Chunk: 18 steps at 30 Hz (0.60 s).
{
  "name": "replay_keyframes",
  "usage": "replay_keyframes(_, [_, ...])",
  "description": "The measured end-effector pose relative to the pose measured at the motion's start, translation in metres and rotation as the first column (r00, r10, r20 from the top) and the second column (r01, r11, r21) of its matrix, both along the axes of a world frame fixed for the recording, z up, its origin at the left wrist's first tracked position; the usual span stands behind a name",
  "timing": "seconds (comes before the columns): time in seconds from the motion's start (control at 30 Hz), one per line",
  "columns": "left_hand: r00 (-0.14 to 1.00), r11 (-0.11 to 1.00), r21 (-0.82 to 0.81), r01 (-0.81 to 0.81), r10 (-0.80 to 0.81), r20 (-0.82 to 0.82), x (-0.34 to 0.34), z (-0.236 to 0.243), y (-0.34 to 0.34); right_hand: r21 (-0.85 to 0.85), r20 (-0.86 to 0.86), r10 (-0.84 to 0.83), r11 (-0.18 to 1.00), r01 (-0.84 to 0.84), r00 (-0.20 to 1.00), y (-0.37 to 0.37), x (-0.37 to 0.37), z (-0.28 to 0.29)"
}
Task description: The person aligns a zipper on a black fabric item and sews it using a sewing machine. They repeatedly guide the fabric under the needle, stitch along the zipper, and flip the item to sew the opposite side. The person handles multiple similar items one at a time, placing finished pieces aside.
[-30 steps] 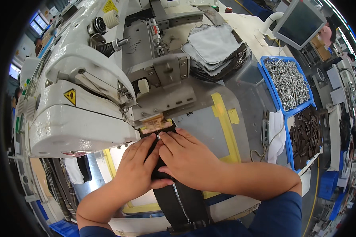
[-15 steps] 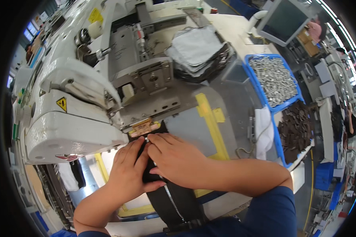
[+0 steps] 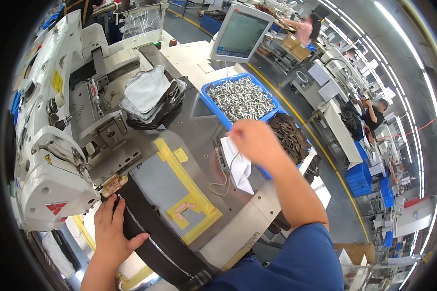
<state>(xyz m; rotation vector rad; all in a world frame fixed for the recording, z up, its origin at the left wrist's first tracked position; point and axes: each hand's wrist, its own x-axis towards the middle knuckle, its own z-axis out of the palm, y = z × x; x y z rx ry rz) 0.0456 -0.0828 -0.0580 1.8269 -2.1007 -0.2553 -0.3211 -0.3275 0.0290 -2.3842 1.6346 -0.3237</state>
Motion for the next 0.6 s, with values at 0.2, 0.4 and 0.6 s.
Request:
replay_keyframes(0.2, [1.0, 0.999, -0.034, 0.026, -0.026, 0.012, 0.0, -0.002, -0.002, -0.098, -0.132, -0.355, 0.934, 0.345, 0.925, -0.048, -0.126, -0.05])
replay_keyframes(0.4, [1.0, 1.0, -0.004, 0.006, -0.006, 0.004, 0.001, -0.003, 0.001, -0.162, -0.112, -0.327, 0.937, 0.308, 0.938, -0.066, -0.136, -0.074])
replay_keyframes(0.6, [1.0, 1.0, 0.002, 0.008, -0.008, 0.003, 0.0, -0.003, 0.0, -0.343, -0.009, -0.368, 0.874, 0.343, 0.93, -0.078, -0.15, -0.073])
